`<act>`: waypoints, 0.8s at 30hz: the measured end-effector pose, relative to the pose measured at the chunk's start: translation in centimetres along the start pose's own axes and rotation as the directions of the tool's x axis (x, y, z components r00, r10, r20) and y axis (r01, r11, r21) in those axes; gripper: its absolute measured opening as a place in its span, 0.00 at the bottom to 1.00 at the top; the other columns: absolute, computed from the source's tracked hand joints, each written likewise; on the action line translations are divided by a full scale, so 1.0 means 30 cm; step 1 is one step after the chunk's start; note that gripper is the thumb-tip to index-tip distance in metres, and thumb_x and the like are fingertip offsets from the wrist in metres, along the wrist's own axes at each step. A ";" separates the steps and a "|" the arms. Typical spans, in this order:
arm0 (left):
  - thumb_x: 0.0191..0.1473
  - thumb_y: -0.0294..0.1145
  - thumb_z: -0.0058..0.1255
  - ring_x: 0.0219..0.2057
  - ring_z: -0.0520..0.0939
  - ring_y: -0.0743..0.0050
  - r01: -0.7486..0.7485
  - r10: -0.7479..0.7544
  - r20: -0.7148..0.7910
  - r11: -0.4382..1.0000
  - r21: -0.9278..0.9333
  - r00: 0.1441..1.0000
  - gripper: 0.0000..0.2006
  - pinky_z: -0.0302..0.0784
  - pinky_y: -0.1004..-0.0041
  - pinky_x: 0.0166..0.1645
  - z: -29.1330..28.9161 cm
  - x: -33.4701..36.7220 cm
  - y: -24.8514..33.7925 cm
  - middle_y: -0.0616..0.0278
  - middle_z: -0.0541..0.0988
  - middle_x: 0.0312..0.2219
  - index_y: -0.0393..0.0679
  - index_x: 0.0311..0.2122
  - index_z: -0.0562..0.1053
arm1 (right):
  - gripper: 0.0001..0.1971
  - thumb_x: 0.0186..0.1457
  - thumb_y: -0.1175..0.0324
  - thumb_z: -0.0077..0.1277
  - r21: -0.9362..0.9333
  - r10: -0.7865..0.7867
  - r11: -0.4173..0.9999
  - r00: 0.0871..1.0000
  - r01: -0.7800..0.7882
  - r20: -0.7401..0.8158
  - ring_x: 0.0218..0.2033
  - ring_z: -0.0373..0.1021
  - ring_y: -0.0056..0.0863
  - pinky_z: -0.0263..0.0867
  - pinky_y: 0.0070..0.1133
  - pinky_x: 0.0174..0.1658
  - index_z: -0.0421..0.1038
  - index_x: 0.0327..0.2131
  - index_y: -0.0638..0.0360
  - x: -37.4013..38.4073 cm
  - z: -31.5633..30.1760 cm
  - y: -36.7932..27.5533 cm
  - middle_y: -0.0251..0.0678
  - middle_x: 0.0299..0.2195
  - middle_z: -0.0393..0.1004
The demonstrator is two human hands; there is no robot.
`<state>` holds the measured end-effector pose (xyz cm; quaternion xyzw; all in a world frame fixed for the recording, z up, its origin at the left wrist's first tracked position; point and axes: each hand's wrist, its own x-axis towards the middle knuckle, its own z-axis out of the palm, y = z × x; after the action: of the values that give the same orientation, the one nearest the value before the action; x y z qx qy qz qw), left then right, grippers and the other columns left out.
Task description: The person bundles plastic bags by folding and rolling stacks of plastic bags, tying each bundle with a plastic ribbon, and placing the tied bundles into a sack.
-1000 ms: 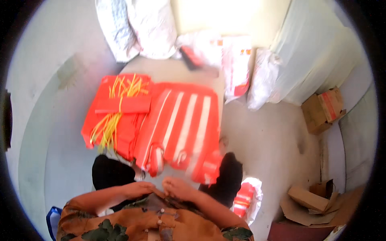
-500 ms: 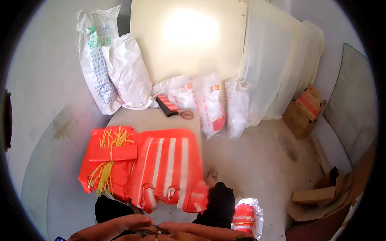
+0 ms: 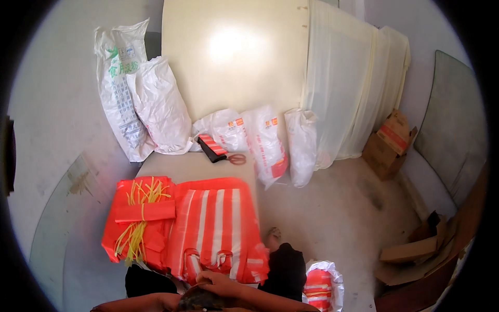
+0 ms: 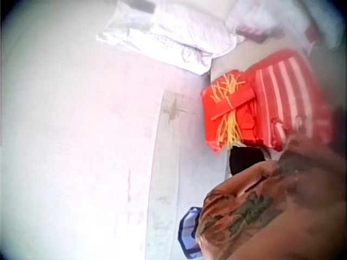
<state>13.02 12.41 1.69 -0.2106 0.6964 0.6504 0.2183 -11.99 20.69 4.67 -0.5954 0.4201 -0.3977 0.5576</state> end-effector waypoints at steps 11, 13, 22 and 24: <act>0.53 0.35 0.57 0.43 0.78 0.67 -0.169 0.130 0.224 0.972 0.165 0.966 0.18 0.73 0.63 0.50 0.012 0.087 0.036 0.57 0.82 0.41 0.40 0.49 0.76 | 0.04 0.61 0.73 0.49 0.462 -0.024 0.884 0.982 -0.067 0.187 0.48 0.66 0.23 0.61 0.20 0.51 0.69 0.39 0.57 -0.089 -0.161 0.071 0.34 0.45 0.70; 0.53 0.35 0.56 0.43 0.78 0.66 -0.179 0.148 0.317 0.981 0.074 0.937 0.17 0.73 0.63 0.51 0.008 0.130 -0.003 0.57 0.81 0.41 0.40 0.48 0.76 | 0.02 0.61 0.75 0.47 0.464 -0.056 0.885 0.985 -0.027 0.164 0.49 0.66 0.23 0.61 0.22 0.53 0.70 0.35 0.57 -0.102 -0.168 0.084 0.35 0.46 0.70; 0.54 0.34 0.58 0.41 0.79 0.64 -0.148 0.083 0.174 0.902 0.406 0.981 0.19 0.73 0.63 0.49 -0.008 0.104 -0.008 0.58 0.80 0.42 0.40 0.50 0.73 | 0.07 0.56 0.79 0.45 0.112 0.006 0.994 0.999 -0.010 0.037 0.43 0.70 0.24 0.64 0.21 0.50 0.73 0.36 0.62 -0.103 -0.088 0.080 0.34 0.38 0.72; 0.55 0.34 0.57 0.43 0.78 0.66 -0.190 0.137 0.172 0.919 0.345 0.976 0.20 0.72 0.64 0.51 -0.019 0.085 0.018 0.58 0.79 0.44 0.40 0.51 0.72 | 0.07 0.56 0.78 0.45 0.083 -0.034 0.996 0.999 0.036 -0.022 0.43 0.70 0.25 0.64 0.21 0.50 0.73 0.37 0.62 -0.094 -0.083 0.091 0.35 0.37 0.73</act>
<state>10.61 11.85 0.70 -0.0605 0.8010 0.5415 0.2478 -15.42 22.47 2.10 -0.5747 0.3986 -0.4306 0.5705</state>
